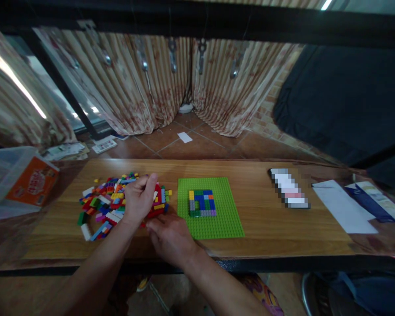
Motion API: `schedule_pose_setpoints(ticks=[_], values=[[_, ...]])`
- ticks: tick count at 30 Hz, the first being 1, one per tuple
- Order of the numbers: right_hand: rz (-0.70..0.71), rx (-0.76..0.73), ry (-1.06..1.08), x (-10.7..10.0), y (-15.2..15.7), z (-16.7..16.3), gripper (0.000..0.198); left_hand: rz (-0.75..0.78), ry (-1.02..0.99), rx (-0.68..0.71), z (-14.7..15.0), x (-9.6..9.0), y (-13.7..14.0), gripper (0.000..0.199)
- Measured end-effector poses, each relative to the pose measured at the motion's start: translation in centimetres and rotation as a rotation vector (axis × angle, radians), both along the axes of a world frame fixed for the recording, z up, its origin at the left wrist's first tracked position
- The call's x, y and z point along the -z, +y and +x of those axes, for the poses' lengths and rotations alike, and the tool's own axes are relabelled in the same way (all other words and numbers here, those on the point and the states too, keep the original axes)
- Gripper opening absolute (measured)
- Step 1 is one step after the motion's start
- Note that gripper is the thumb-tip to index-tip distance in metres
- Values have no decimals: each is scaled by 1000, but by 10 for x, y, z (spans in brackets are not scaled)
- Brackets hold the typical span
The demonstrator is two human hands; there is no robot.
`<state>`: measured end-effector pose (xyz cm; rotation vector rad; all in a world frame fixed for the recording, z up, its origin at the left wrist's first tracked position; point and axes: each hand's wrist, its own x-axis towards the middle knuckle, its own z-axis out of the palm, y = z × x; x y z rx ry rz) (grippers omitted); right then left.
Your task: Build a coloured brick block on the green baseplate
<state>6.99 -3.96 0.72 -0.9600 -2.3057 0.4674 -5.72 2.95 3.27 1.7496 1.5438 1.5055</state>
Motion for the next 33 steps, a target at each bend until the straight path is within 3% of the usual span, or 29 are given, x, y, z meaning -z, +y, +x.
schedule_pose_setpoints(ticks=[14, 17, 21, 23, 27, 33], values=[[3, 59, -14, -6, 6, 7, 17, -15, 16, 49, 2, 2, 0, 47], [-42, 206, 61, -16, 19, 29, 20, -11, 19, 52, 1, 2, 0, 46], [-174, 639, 231, -26, 44, 82, 19, -8, 16, 57, 2, 2, 1, 46], [-248, 777, 142, -25, 54, 107, 19, -16, 8, 68, 3, 1, 1, 46], [-338, 828, -27, -13, 63, 132, 19, -41, -13, 84, 6, -2, 1, 47], [-425, 810, -4, -1, 64, 128, 19, -49, 18, 88, 7, -1, 1, 47]])
